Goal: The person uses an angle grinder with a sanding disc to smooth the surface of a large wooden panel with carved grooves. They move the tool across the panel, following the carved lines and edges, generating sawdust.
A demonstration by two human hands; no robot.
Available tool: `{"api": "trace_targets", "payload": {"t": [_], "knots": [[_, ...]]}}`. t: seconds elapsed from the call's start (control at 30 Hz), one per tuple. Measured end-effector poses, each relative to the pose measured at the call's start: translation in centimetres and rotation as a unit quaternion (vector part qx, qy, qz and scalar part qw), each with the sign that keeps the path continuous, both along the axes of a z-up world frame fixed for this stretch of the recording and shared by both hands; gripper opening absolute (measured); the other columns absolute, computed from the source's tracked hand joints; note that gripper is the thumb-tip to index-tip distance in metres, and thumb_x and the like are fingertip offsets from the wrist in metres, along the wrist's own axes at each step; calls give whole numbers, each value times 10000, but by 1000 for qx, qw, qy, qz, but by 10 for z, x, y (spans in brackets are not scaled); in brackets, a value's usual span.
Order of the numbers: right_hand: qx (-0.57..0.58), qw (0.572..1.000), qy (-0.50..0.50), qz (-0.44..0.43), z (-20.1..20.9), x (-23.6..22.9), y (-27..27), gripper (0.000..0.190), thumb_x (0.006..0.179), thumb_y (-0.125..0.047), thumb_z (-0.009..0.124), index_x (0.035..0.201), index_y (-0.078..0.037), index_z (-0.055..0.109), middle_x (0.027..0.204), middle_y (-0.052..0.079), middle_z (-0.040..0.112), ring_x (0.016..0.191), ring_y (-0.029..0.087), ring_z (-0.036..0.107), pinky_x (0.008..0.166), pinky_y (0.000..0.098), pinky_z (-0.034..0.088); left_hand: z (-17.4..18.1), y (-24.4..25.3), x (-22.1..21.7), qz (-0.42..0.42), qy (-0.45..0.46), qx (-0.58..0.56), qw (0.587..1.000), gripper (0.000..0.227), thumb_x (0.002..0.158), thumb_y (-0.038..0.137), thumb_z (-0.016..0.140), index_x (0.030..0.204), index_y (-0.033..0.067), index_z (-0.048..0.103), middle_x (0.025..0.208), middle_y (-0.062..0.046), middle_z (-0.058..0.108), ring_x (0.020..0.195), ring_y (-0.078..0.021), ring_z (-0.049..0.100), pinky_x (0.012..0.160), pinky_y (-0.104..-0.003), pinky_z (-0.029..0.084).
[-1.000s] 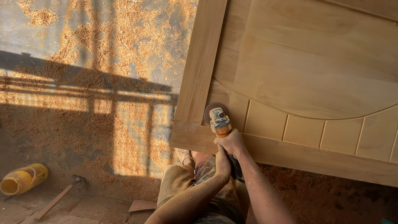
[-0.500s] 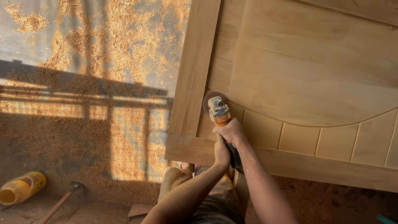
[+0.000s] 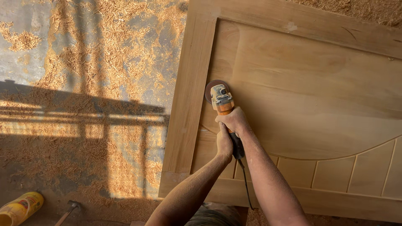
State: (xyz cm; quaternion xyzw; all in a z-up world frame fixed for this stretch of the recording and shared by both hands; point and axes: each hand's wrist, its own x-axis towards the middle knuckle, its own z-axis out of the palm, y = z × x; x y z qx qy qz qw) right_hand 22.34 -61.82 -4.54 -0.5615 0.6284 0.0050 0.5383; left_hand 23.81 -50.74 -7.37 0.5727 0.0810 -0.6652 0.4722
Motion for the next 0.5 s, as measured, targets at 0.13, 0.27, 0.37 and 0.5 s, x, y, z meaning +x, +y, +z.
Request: {"api": "trace_targets", "payload": {"t": [0.13, 0.27, 0.37, 0.5], "knots": [[-8, 1000, 6, -3, -13, 19, -64, 292, 610, -165, 819, 836, -23, 702, 789, 54, 716, 712, 176, 698, 651, 352, 573, -13, -63, 21, 11, -10, -5, 1000, 842, 1013, 714, 205, 1014, 15, 675, 832, -42, 638, 740, -135, 591, 691, -321, 504], [-22, 999, -32, -35, -24, 42, -135, 275, 599, -163, 817, 808, -16, 716, 794, 63, 722, 716, 179, 699, 641, 357, 569, -16, -137, 50, -1, -23, -12, 1000, 843, 974, 739, 224, 1058, 39, 687, 858, -29, 672, 751, -128, 624, 692, -310, 516], [-29, 999, -18, -35, -29, 61, -185, 301, 579, -172, 826, 824, -22, 734, 805, 70, 736, 732, 182, 709, 661, 355, 571, -14, -184, 68, -24, -41, 13, 999, 857, 964, 758, 204, 1098, 67, 693, 857, -25, 655, 725, -134, 596, 627, -328, 479], [-41, 999, 22, 13, -29, 60, -206, 341, 587, -207, 839, 853, -16, 746, 835, 99, 756, 766, 197, 720, 711, 345, 569, -11, -205, 63, -10, -32, 14, 999, 898, 977, 786, 192, 1162, 53, 677, 909, -39, 641, 743, -146, 575, 614, -330, 437]]}}
